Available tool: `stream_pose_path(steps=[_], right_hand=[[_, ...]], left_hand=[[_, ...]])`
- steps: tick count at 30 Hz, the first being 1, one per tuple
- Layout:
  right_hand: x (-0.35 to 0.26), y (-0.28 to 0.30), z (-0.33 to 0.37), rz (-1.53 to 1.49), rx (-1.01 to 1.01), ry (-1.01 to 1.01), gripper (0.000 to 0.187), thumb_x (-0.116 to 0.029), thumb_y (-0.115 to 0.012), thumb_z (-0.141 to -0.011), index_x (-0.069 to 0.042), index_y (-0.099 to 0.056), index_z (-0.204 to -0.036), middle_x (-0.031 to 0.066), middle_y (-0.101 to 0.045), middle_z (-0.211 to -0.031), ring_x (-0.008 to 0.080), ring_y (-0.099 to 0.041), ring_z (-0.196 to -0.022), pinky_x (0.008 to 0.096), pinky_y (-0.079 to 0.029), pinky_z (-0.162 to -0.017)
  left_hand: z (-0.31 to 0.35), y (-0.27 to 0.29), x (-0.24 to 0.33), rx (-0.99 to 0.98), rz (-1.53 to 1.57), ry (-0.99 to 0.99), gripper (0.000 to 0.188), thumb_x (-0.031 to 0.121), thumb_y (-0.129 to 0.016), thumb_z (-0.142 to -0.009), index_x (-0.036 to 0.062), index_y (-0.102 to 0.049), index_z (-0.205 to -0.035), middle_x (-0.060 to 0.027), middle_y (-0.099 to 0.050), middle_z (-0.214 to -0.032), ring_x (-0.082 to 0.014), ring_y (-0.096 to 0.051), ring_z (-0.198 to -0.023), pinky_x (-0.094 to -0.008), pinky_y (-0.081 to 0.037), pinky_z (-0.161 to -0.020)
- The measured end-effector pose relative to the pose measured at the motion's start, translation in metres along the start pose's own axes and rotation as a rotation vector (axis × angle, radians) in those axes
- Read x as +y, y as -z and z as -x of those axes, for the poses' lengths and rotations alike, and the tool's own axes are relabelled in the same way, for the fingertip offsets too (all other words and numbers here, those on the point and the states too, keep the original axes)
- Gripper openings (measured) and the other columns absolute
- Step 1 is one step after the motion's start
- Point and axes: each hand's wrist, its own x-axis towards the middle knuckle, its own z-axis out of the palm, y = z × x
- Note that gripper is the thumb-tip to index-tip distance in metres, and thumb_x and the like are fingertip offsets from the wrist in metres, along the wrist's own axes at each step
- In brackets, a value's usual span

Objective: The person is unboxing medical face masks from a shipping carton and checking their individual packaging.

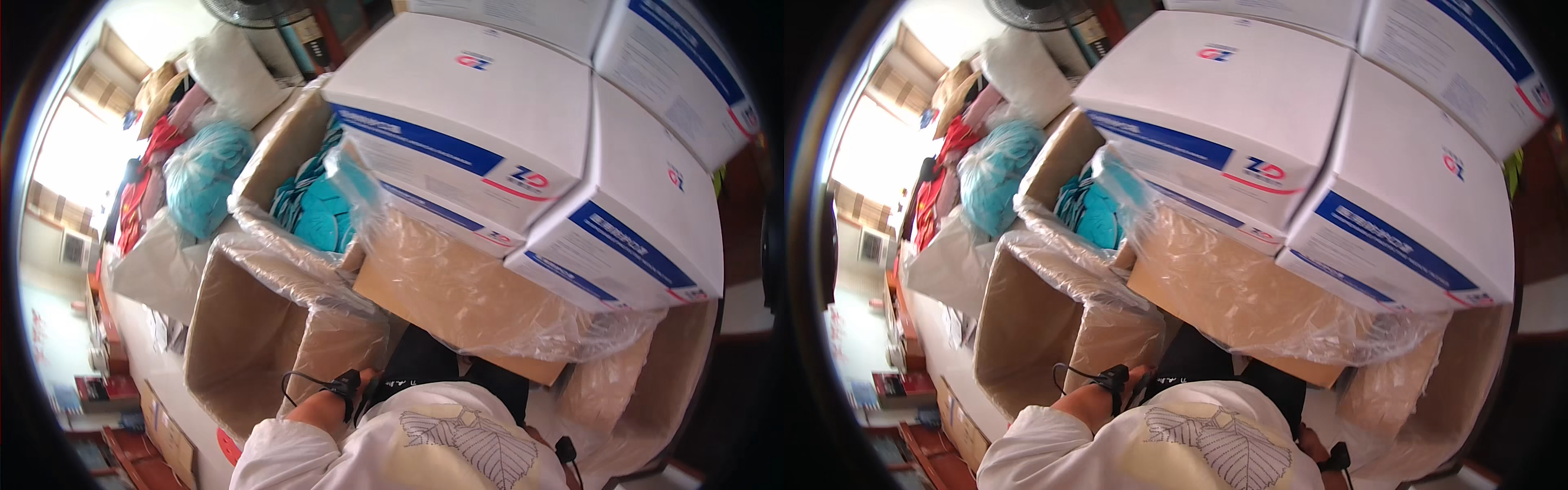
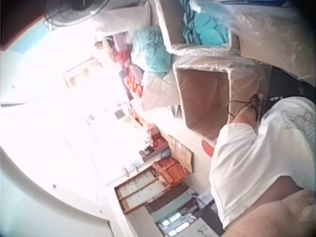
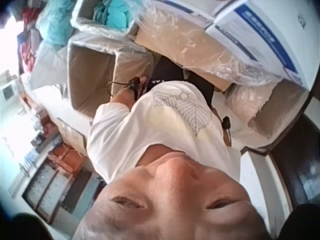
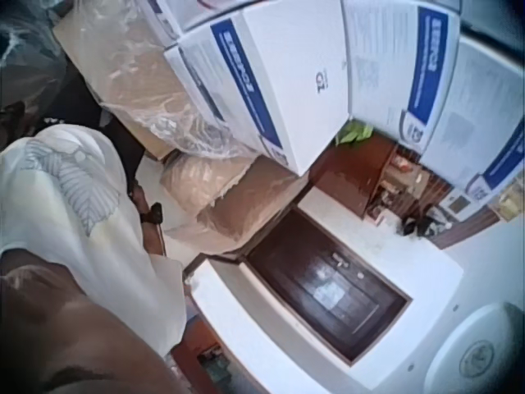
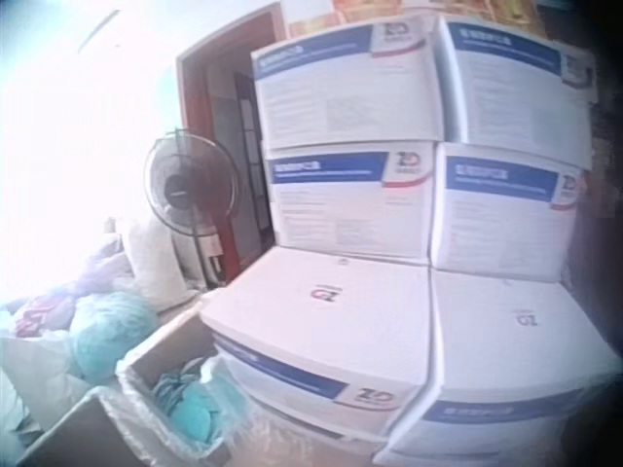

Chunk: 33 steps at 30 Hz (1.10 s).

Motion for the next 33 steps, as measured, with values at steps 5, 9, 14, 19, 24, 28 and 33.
stream_pose_path(steps=[5, 9, 14, 19, 24, 28, 33], right_hand=[[-0.013, 0.013, -0.031, 0.103, 0.034, 0.056, 0.045, -0.044, -0.044, -0.088, -0.006, -0.052, -0.110, 0.0101, -0.055, -0.106, 0.0261, -0.053, -0.090, 0.0364, -0.045, -0.081], [-0.027, 0.024, -0.047, 0.157, 0.057, 0.073, 0.045, -0.045, -0.042, -0.089, -0.007, -0.052, -0.110, 0.0092, -0.055, -0.106, 0.0252, -0.053, -0.091, 0.0366, -0.045, -0.081], [-0.045, 0.036, -0.076, 0.211, 0.072, 0.080, 0.046, -0.046, -0.040, -0.090, -0.007, -0.052, -0.110, 0.0080, -0.055, -0.106, 0.0240, -0.052, -0.091, 0.0367, -0.044, -0.082], [-0.031, 0.031, -0.073, 0.193, 0.077, 0.069, 0.046, -0.046, -0.038, -0.090, -0.008, -0.053, -0.110, 0.0069, -0.055, -0.106, 0.0229, -0.052, -0.091, 0.0368, -0.043, -0.083], [0.024, -0.013, -0.060, 0.141, 0.113, 0.165, 0.047, -0.047, -0.035, -0.091, -0.008, -0.053, -0.110, 0.0058, -0.054, -0.106, 0.0217, -0.051, -0.092, 0.0369, -0.043, -0.083], [0.136, -0.059, -0.105, 0.307, 0.259, 0.572, 0.048, -0.048, -0.034, -0.092, -0.008, -0.053, -0.110, 0.0049, -0.054, -0.106, 0.0208, -0.051, -0.092, 0.0371, -0.042, -0.084], [0.034, -0.013, -0.017, -0.780, -0.016, -0.133, 0.039, -0.036, -0.035, -0.095, -0.010, -0.053, -0.118, 0.0026, -0.053, -0.118, 0.0182, -0.044, -0.111, 0.0424, -0.035, -0.094]], left_hand=[[0.002, -0.003, 0.000, 0.082, 0.071, 0.018, 0.054, 0.045, -0.050, -0.086, 0.0034, -0.052, -0.119, -0.0217, -0.054, -0.114, -0.0289, -0.048, -0.113, -0.0363, -0.037, -0.097], [-0.004, -0.011, -0.007, 0.149, 0.096, 0.054, 0.054, 0.046, -0.049, -0.086, 0.0035, -0.051, -0.120, -0.0218, -0.054, -0.115, -0.0290, -0.048, -0.113, -0.0362, -0.036, -0.097], [-0.015, -0.017, -0.008, 0.225, 0.100, 0.141, 0.055, 0.047, -0.048, -0.086, 0.0036, -0.051, -0.121, -0.0219, -0.053, -0.116, -0.0291, -0.047, -0.114, -0.0362, -0.036, -0.097], [-0.027, -0.014, 0.019, 0.327, 0.074, 0.209, 0.056, 0.047, -0.048, -0.086, 0.0037, -0.050, -0.122, -0.0219, -0.053, -0.117, -0.0291, -0.047, -0.115, -0.0361, -0.035, -0.098], [-0.044, -0.009, 0.017, 0.453, 0.033, 0.174, 0.057, 0.048, -0.047, -0.086, 0.0038, -0.050, -0.122, -0.0220, -0.053, -0.118, -0.0292, -0.046, -0.115, -0.0361, -0.035, -0.098], [-0.053, -0.022, -0.030, 0.841, 0.182, -0.114, 0.058, 0.049, -0.047, -0.087, 0.0039, -0.050, -0.123, -0.0221, -0.052, -0.119, -0.0292, -0.046, -0.116, -0.0361, -0.035, -0.099], [0.019, 0.039, 0.077, 0.343, 0.173, 0.288, 0.066, 0.053, -0.038, -0.089, -0.0004, -0.046, -0.126, -0.0232, -0.048, -0.125, -0.0325, -0.046, -0.115, -0.0375, -0.033, -0.098]])
